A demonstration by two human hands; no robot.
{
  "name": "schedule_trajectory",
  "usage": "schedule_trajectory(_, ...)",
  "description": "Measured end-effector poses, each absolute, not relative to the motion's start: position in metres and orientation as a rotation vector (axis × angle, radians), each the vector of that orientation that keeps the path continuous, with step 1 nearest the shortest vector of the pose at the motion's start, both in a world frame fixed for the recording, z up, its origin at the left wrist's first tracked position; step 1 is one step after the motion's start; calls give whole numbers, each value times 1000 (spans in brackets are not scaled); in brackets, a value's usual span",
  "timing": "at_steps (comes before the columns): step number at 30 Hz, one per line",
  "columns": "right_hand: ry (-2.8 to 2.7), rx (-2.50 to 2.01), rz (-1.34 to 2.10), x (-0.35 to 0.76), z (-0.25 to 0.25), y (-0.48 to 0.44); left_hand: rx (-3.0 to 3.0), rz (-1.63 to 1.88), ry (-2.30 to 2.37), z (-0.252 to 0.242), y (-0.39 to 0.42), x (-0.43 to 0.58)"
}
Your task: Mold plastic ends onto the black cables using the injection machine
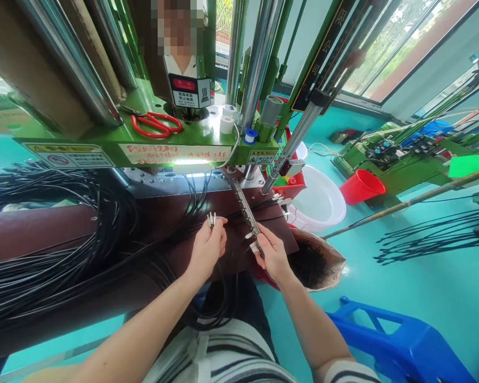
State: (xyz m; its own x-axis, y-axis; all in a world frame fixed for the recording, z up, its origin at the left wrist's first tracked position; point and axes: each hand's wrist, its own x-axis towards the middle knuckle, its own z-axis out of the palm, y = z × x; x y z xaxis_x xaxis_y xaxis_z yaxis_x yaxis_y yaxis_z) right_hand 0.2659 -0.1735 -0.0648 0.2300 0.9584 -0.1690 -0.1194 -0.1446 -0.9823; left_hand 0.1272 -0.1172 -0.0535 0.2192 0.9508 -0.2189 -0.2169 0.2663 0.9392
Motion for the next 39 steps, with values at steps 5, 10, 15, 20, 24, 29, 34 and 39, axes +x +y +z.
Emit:
schedule_trajectory(5, -936, -1341, 1229, 268, -64, -173, 898, 796, 939, -53, -119, 129)
schedule_trajectory(10, -1024, -1341, 1284, 270, -65, -174, 952, 736, 877, -59, -119, 129)
schedule_trajectory(15, -1050, -1341, 1310, 270, -67, -175, 912, 745, 878, -59, -117, 127)
schedule_trajectory(20, -1036, -1383, 1305, 269, -67, -176, 859, 731, 899, -57, -117, 127)
schedule_trajectory(24, -1026, -1402, 1300, 268, -66, -177, 860, 743, 926, -58, -118, 128)
schedule_trajectory(29, -1145, -1454, 1225, 266, -65, -176, 897, 794, 1010, -62, -119, 130)
schedule_trajectory(34, -1173, -1470, 1188, 264, -67, -177, 966, 812, 1004, -66, -122, 131)
schedule_trajectory(39, -1116, -1393, 1109, 264, -71, -169, 947, 845, 857, -76, -115, 132)
